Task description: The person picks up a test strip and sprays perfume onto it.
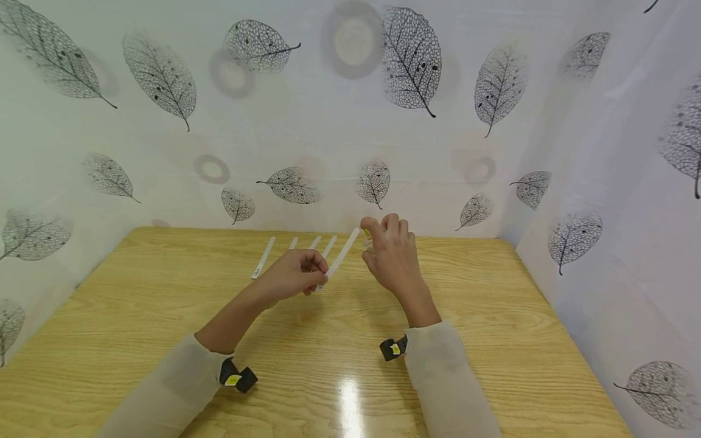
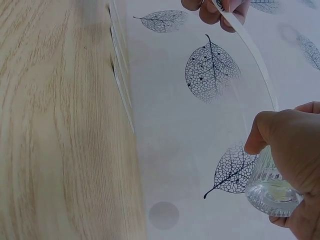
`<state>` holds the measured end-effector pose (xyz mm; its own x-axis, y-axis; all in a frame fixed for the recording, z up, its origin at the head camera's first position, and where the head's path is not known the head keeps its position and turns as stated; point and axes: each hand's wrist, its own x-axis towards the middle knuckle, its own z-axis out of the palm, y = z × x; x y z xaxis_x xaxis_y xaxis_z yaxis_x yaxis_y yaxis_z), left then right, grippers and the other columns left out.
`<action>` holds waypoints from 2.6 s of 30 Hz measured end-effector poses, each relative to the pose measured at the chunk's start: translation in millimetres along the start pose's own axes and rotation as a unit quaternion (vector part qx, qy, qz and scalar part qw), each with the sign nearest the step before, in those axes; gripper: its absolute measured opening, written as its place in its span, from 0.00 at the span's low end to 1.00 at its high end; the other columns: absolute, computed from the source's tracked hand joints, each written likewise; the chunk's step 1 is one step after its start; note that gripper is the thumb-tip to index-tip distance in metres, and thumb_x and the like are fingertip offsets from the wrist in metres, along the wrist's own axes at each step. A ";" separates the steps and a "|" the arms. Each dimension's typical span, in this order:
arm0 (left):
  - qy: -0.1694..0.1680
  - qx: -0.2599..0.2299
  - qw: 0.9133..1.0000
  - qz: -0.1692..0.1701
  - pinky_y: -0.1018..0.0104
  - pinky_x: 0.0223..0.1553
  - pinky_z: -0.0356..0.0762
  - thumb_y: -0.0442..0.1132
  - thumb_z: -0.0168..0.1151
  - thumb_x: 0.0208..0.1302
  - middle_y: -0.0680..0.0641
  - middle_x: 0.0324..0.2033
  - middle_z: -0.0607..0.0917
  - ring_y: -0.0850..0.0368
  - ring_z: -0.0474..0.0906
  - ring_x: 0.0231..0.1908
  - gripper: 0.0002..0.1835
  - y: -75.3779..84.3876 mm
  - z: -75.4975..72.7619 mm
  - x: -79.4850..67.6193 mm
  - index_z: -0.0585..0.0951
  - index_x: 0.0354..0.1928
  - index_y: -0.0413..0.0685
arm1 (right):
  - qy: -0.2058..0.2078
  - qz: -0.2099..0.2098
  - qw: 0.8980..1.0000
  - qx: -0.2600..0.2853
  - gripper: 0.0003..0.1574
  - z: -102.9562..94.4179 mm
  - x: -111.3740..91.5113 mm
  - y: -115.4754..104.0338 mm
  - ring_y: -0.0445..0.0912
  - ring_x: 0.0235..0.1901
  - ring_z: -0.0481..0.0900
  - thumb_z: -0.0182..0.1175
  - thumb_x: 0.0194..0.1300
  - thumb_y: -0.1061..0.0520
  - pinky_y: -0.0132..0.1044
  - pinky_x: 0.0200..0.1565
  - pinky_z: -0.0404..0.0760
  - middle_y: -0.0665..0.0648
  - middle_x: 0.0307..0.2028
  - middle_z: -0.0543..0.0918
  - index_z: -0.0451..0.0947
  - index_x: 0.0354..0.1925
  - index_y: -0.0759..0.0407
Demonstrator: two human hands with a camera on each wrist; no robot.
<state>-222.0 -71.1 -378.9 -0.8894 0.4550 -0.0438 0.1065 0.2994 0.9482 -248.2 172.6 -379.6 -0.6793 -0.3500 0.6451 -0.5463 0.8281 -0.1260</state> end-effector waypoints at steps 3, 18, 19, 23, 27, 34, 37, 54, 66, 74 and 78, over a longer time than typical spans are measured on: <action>-0.001 -0.001 1.000 -0.003 0.49 0.36 0.80 0.34 0.62 0.69 0.44 0.31 0.80 0.55 0.75 0.27 0.04 -0.2 0.1 0.3 0.79 0.42 0.42 | -0.001 0.001 1.000 -0.001 0.33 0.0 -0.2 0.4 0.58 0.34 0.65 0.67 0.59 0.65 0.48 0.29 0.64 0.66 0.43 0.68 0.65 0.58 0.50; -0.001 -0.005 1.000 -0.008 0.51 0.35 0.79 0.34 0.62 0.69 0.44 0.30 0.80 0.55 0.75 0.26 0.04 0.0 -0.1 0.9 0.80 0.42 0.41 | -0.024 0.010 1.000 -0.005 0.33 0.7 0.0 2.5 0.57 0.33 0.64 0.65 0.59 0.64 0.48 0.30 0.65 0.65 0.42 0.69 0.64 0.59 0.48; 0.000 -0.005 1.000 -0.009 0.51 0.35 0.79 0.34 0.62 0.69 0.44 0.30 0.80 0.55 0.75 0.26 0.04 -0.1 -0.1 1.0 0.80 0.41 0.41 | -0.023 0.009 1.000 -0.006 0.33 0.8 0.0 2.7 0.57 0.33 0.64 0.65 0.59 0.64 0.48 0.30 0.65 0.65 0.42 0.69 0.64 0.59 0.48; 0.002 -0.004 1.000 -0.011 0.50 0.35 0.80 0.34 0.62 0.69 0.44 0.30 0.80 0.55 0.75 0.26 0.03 -1.8 -0.5 1.6 0.80 0.41 0.41 | -0.016 0.004 1.000 -0.009 0.34 1.3 0.1 3.2 0.57 0.32 0.64 0.65 0.59 0.64 0.48 0.30 0.65 0.64 0.42 0.69 0.64 0.59 0.48; 0.005 -0.002 1.000 -0.012 0.49 0.36 0.81 0.34 0.62 0.69 0.44 0.31 0.81 0.55 0.75 0.26 0.03 -5.2 -1.9 2.4 0.80 0.41 0.42 | -0.014 0.001 1.000 -0.010 0.34 1.6 0.2 3.2 0.56 0.31 0.64 0.65 0.59 0.64 0.48 0.29 0.65 0.64 0.41 0.69 0.64 0.60 0.48; 0.009 -0.010 1.000 -0.016 0.48 0.38 0.81 0.35 0.62 0.70 0.44 0.31 0.81 0.53 0.76 0.28 0.04 -11.6 -5.0 5.3 0.80 0.42 0.42 | -0.019 -0.002 1.000 -0.008 0.34 -0.3 1.1 2.0 0.56 0.32 0.64 0.66 0.60 0.63 0.47 0.30 0.64 0.64 0.42 0.69 0.64 0.60 0.47; 0.011 -0.013 1.000 -0.024 0.47 0.40 0.82 0.35 0.62 0.70 0.44 0.32 0.81 0.51 0.77 0.29 0.04 -14.1 -6.4 7.3 0.81 0.42 0.42 | -0.021 0.000 1.000 -0.007 0.34 -0.6 0.8 2.1 0.56 0.31 0.63 0.65 0.60 0.63 0.47 0.29 0.63 0.64 0.42 0.69 0.64 0.60 0.47; 0.033 -0.013 0.998 -0.061 0.58 0.33 0.78 0.35 0.62 0.70 0.44 0.32 0.81 0.54 0.76 0.28 0.04 -33.2 -12.0 25.8 0.81 0.43 0.41 | -0.043 0.023 0.999 0.009 0.35 -4.2 -0.7 8.0 0.58 0.36 0.66 0.63 0.61 0.63 0.50 0.33 0.67 0.65 0.45 0.69 0.63 0.62 0.47; 0.022 0.074 0.995 -0.057 0.63 0.28 0.76 0.34 0.60 0.68 0.45 0.28 0.82 0.57 0.76 0.23 0.05 -37.0 -10.1 52.5 0.82 0.41 0.41 | -0.079 0.043 0.995 0.044 0.34 -6.1 -0.5 9.3 0.63 0.45 0.72 0.67 0.63 0.60 0.57 0.39 0.74 0.67 0.51 0.72 0.67 0.64 0.48; 0.029 0.096 0.993 -0.060 0.65 0.26 0.74 0.33 0.61 0.67 0.45 0.24 0.83 0.56 0.77 0.22 0.03 -36.2 -11.5 65.3 0.82 0.39 0.42 | -0.094 0.047 0.991 0.080 0.36 -3.6 0.2 11.9 0.63 0.49 0.76 0.73 0.62 0.59 0.59 0.42 0.78 0.68 0.53 0.75 0.70 0.65 0.53; 0.034 0.105 0.992 -0.055 0.67 0.25 0.73 0.34 0.61 0.66 0.46 0.22 0.83 0.56 0.76 0.21 0.04 -38.5 -10.1 69.7 0.83 0.39 0.42 | -0.114 0.058 0.986 0.103 0.37 -3.9 1.1 14.1 0.62 0.50 0.79 0.74 0.62 0.58 0.58 0.46 0.80 0.67 0.55 0.77 0.70 0.65 0.56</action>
<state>-292.7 -59.4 -415.3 -0.9279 0.3545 -0.1153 0.0910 0.5155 0.8520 -254.7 185.6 -377.7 -0.8227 -0.3674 0.4338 -0.5307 0.7697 -0.3547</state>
